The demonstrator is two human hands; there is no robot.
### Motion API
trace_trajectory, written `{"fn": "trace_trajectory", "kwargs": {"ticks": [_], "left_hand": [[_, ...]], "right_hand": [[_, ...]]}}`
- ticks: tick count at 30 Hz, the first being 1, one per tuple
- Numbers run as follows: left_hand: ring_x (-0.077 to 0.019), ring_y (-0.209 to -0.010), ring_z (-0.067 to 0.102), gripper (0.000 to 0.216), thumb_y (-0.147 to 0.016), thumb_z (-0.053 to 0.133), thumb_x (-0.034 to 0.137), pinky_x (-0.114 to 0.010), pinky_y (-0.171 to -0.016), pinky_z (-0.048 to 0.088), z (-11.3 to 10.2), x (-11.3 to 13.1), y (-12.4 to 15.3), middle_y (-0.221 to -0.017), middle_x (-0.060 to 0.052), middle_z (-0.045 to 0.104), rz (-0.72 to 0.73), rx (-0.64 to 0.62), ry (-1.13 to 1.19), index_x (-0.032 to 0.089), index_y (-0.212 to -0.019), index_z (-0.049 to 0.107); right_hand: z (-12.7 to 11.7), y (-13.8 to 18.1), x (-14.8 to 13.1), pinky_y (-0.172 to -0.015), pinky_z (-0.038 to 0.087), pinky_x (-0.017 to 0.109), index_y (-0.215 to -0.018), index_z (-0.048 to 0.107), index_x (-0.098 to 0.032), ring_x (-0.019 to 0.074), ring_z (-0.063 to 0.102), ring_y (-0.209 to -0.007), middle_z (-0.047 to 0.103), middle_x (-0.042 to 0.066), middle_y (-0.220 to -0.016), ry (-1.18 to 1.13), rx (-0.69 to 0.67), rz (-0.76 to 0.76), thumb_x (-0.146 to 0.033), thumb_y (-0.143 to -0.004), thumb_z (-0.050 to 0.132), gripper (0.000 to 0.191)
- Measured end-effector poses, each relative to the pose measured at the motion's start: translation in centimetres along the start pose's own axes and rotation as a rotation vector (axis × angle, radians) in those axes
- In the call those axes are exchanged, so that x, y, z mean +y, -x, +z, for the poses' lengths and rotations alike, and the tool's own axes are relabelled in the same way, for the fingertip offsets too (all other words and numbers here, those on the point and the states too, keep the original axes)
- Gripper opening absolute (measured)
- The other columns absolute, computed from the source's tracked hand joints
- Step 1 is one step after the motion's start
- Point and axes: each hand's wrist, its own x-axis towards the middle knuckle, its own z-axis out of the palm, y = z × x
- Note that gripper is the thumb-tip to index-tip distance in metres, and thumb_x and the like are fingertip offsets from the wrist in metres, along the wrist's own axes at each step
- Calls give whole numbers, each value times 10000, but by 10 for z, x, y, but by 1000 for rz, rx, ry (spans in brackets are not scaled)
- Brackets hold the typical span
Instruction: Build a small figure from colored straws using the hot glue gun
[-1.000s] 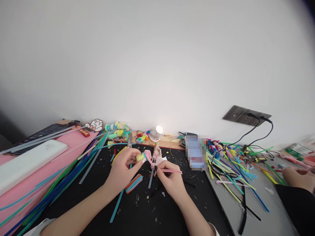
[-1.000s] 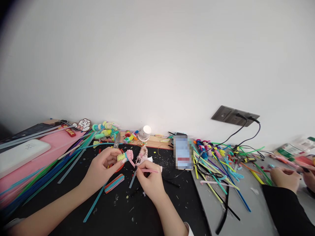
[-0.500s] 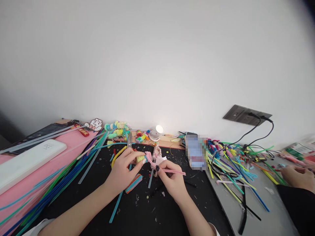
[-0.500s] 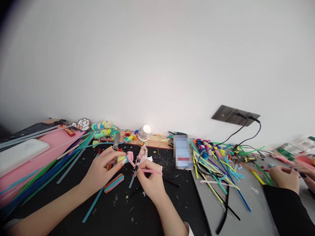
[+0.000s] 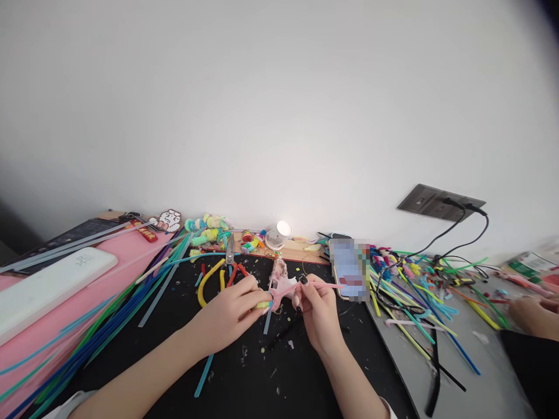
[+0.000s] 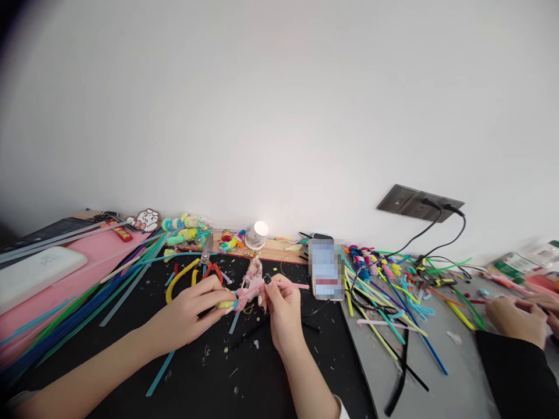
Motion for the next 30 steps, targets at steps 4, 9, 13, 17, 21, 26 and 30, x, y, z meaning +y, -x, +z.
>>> {"fn": "trace_trajectory", "kwargs": {"ticks": [4,9,13,17,21,26,30], "left_hand": [[-135,-751,567,205,-932,472,152,-219,-731,457,2,1,1,-860,-17,525,-30,24,9,222,-987,656],[-143,-782,571,173,-906,506,161,-241,-768,473,2,0,1,-898,-14,549,-126,94,37,241,-1019,609],[-151,-789,593,176,-884,533,188,-243,-718,496,3,-3,1,-937,-16,568,-213,126,80,255,-1044,570],[-155,-791,596,217,-879,541,194,-262,-733,498,5,-5,-1,-917,-12,554,-218,194,56,255,-1085,578],[-142,-696,555,190,-886,522,195,-259,-671,490,5,-6,-2,-841,1,507,-209,237,11,241,-1041,621],[-155,-729,558,186,-903,501,195,-269,-685,484,6,-8,-2,-826,-5,496,-203,255,-26,228,-1026,638],[-152,-733,554,178,-911,503,190,-263,-692,483,6,-8,-2,-827,-6,490,-192,238,-31,225,-1020,639]], "right_hand": [[-1,-1,-2,-478,303,237,-613,469,-209,108,384,-481,486,-39,-537,-22,18,19,-423,-762,704,351],[-1,0,-1,-485,298,232,-618,524,-191,102,390,-493,509,-31,-556,-16,-2,7,-415,-777,708,330],[1,2,-1,-485,300,229,-605,522,-189,103,409,-497,521,-30,-553,1,-14,-3,-414,-763,727,343],[0,4,-1,-494,294,225,-612,543,-183,96,412,-501,519,-37,-555,32,-49,-32,-387,-800,702,319],[-2,4,1,-510,296,231,-583,529,-186,101,403,-507,502,-43,-539,143,-114,-82,-340,-838,655,323],[-2,7,2,-522,298,235,-557,519,-195,110,405,-514,491,-44,-525,251,-205,-68,-257,-811,627,283],[-2,7,1,-518,292,235,-560,523,-197,109,406,-505,499,-41,-517,254,-240,-63,-265,-817,629,287]]}}
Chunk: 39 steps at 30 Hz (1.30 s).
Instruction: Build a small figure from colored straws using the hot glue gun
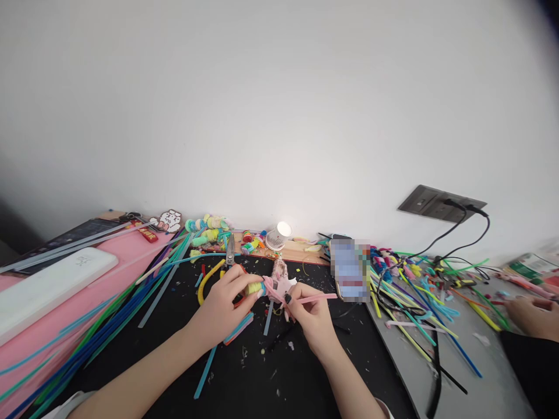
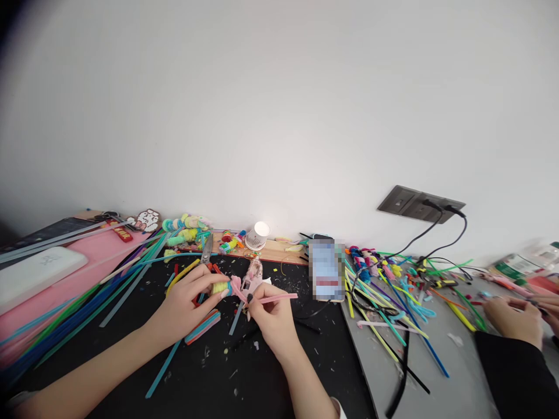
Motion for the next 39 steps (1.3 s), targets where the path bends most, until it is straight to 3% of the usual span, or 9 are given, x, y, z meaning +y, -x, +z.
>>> {"fn": "trace_trajectory", "kwargs": {"ticks": [11,16,19,22,25,28,30,35,39], "left_hand": [[-135,-806,565,242,-966,400,149,-239,-780,464,-5,4,2,-914,-25,509,151,-186,18,217,-1053,616],[-137,-826,588,268,-974,397,163,-229,-781,463,-7,8,2,-922,-31,521,178,-317,54,227,-1093,628],[-138,-825,587,273,-969,409,170,-237,-781,468,-5,8,3,-923,-28,522,159,-319,77,241,-1112,631],[-146,-808,578,234,-954,441,197,-260,-771,480,-2,4,2,-908,-23,519,84,-209,90,235,-1057,647],[-153,-751,565,196,-924,488,253,-270,-699,500,-1,-1,-1,-842,-7,490,-71,-57,119,227,-1010,661],[-152,-691,559,192,-881,538,315,-260,-604,511,-2,-1,-6,-798,5,458,-232,47,215,216,-976,673],[-153,-687,570,198,-857,560,333,-264,-597,525,-3,0,-8,-803,3,465,-284,94,276,208,-953,680],[-163,-705,609,201,-836,582,333,-300,-657,560,-1,-3,-7,-812,-1,495,-312,159,350,207,-950,688],[-176,-754,627,199,-840,575,318,-332,-711,569,1,-11,-5,-856,-8,501,-314,187,347,217,-981,672]], "right_hand": [[0,-5,-5,-485,283,225,-606,519,-194,92,392,-465,527,-40,-522,-358,160,120,-378,-746,736,317],[0,-8,-5,-472,298,230,-587,514,-198,96,371,-458,483,-40,-500,-446,174,154,-356,-757,724,314],[-1,-9,-2,-468,299,234,-589,533,-194,94,349,-454,470,-38,-510,-436,173,158,-385,-765,709,314],[-3,-9,0,-490,327,244,-665,580,-192,110,385,-491,508,-21,-581,-279,192,119,-426,-814,636,283],[-6,-10,3,-584,403,278,-862,626,-198,163,510,-636,593,21,-762,133,265,31,-344,-818,570,163],[-8,-9,7,-821,418,378,-1047,618,-206,252,554,-959,625,78,-1051,684,311,-40,-181,-721,526,340],[-8,-8,9,-903,367,443,-1128,600,-219,297,516,-1094,589,100,-1190,931,281,21,-148,-685,519,456],[-6,-6,10,-893,343,462,-1166,607,-228,326,542,-1066,624,113,-1137,1162,146,143,-150,-686,561,488],[-9,-7,9,-878,356,428,-1094,642,-225,314,574,-1018,677,92,-1048,1144,183,128,-117,-675,562,440]]}}
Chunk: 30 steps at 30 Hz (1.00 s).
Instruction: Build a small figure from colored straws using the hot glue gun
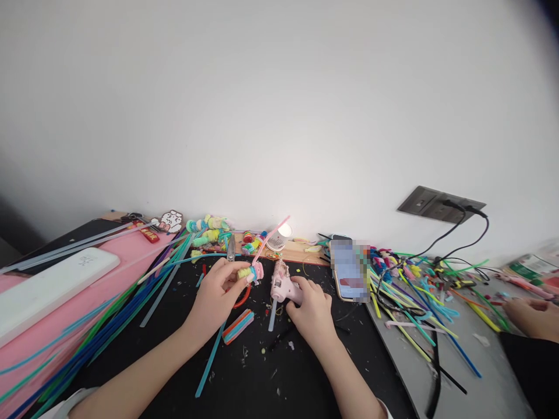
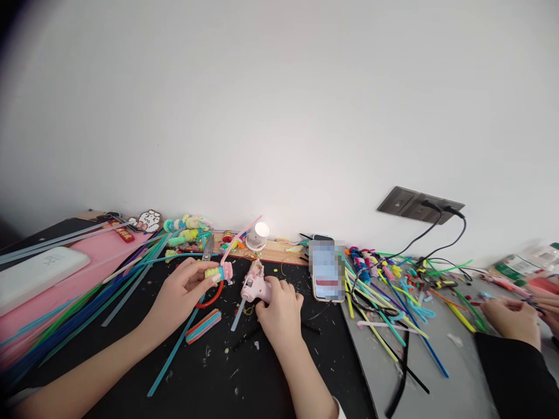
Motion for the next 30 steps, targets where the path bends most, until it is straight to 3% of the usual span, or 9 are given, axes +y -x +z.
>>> {"fn": "trace_trajectory", "kwargs": {"ticks": [5,8,12,19,30], "left_hand": [[-158,-688,611,214,-837,582,319,-312,-651,552,-2,-4,0,-843,3,476,25,16,-57,213,-1001,669],[-156,-667,589,210,-839,578,317,-306,-624,530,-3,-3,0,-827,5,467,44,32,-129,216,-997,671],[-163,-671,585,206,-844,568,328,-315,-636,527,-3,-1,-1,-824,3,471,75,36,-160,214,-987,664],[-179,-693,590,226,-854,568,344,-320,-648,522,-2,0,1,-816,-3,483,129,15,-204,214,-1013,662],[-175,-686,577,218,-881,542,349,-323,-660,505,-1,-2,1,-826,-5,478,153,4,-259,218,-1016,652]], "right_hand": [[-4,-4,3,-778,452,338,-990,690,-226,269,642,-880,721,64,-937,-372,58,-42,-236,-786,590,228],[-4,-4,3,-782,500,343,-1038,709,-207,275,670,-883,744,68,-976,-590,25,-57,-311,-833,590,258],[-3,-2,2,-914,504,398,-1140,691,-189,297,654,-1050,725,88,-1134,-743,-62,-106,-338,-848,616,337],[-2,1,0,-1037,430,483,-1191,675,-223,306,600,-1179,690,84,-1221,-756,-124,-166,-315,-866,610,343],[-4,1,-3,-1031,440,476,-1194,671,-220,298,603,-1172,715,82,-1163,-733,-130,-171,-294,-885,590,328]]}}
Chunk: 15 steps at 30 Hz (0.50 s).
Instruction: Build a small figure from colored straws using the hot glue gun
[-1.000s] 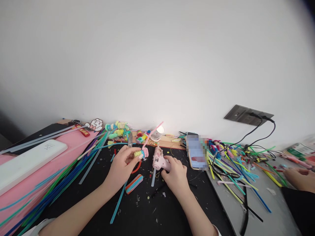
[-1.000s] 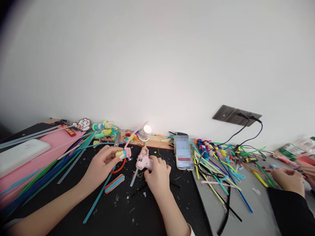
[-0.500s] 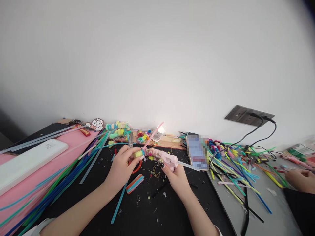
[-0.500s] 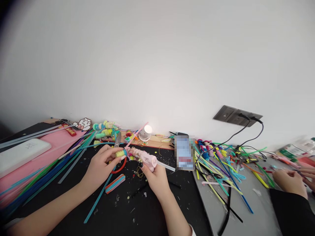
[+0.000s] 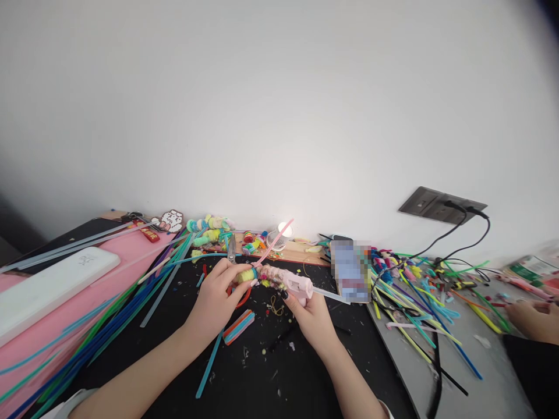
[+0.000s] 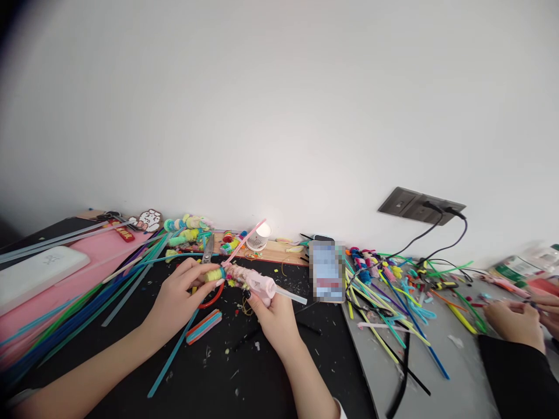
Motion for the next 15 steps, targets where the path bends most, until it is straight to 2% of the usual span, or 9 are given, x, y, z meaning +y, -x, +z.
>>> {"fn": "trace_trajectory", "kwargs": {"ticks": [7,15], "left_hand": [[-170,-660,579,210,-857,559,354,-307,-625,508,-1,4,0,-796,2,482,-6,23,26,224,-985,660],[-154,-602,519,198,-848,567,324,-295,-575,475,-2,2,-2,-752,15,441,-5,58,9,216,-978,669]], "right_hand": [[0,0,2,-1044,425,480,-1215,663,-229,296,598,-1183,679,86,-1238,-12,-9,-20,-333,-901,576,342],[0,1,2,-1043,424,481,-1203,671,-230,294,621,-1137,718,80,-1151,0,-9,-11,-327,-897,585,333]]}}
